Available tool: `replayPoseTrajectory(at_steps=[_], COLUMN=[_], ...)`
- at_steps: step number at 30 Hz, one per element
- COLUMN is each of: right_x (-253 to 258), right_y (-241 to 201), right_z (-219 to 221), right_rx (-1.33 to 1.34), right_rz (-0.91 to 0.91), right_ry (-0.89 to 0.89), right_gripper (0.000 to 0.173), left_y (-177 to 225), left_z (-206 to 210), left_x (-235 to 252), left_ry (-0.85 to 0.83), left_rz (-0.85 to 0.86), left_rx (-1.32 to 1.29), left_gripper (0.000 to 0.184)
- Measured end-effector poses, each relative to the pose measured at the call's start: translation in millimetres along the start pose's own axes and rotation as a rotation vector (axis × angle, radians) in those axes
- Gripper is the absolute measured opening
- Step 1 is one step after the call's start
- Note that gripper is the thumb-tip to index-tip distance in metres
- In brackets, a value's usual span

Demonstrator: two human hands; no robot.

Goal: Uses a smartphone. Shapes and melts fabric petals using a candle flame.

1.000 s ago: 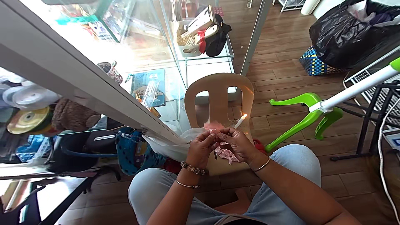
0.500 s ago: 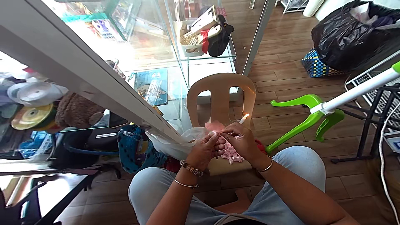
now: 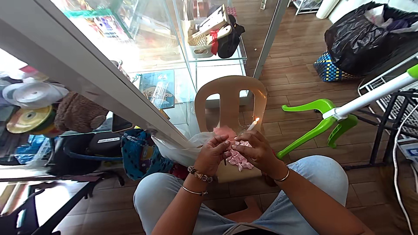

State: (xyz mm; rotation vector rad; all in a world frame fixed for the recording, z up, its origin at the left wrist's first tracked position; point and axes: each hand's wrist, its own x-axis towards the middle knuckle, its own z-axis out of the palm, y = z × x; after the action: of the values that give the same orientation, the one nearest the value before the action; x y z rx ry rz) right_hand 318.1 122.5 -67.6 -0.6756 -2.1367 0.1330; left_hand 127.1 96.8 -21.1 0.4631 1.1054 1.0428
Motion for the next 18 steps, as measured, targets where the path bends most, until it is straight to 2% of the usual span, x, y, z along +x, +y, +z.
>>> replayPoseTrajectory(at_steps=[7, 10, 14, 18], right_x=[2.4, 2.6, 5.9, 7.7], right_y=[-1.2, -6.3, -17.4, -21.5], right_z=[0.9, 5.4, 9.2, 10.3], right_rx=[0.022, 0.187, 0.482, 0.539], right_rz=[0.055, 0.252, 0.562, 0.661], right_ry=[-0.021, -0.035, 0.042, 0.065], right_gripper=[0.014, 0.016, 0.014, 0.012], left_y=[-0.4, -3.0, -4.9, -2.6], left_z=[0.1, 0.5, -0.7, -0.8], left_x=[-1.1, -0.6, 0.1, -1.1], left_ry=[0.018, 0.041, 0.027, -0.006], left_rz=[0.067, 0.162, 0.236, 0.248], left_rx=[0.030, 0.125, 0.245, 0.279], left_gripper=[0.019, 0.019, 0.020, 0.020])
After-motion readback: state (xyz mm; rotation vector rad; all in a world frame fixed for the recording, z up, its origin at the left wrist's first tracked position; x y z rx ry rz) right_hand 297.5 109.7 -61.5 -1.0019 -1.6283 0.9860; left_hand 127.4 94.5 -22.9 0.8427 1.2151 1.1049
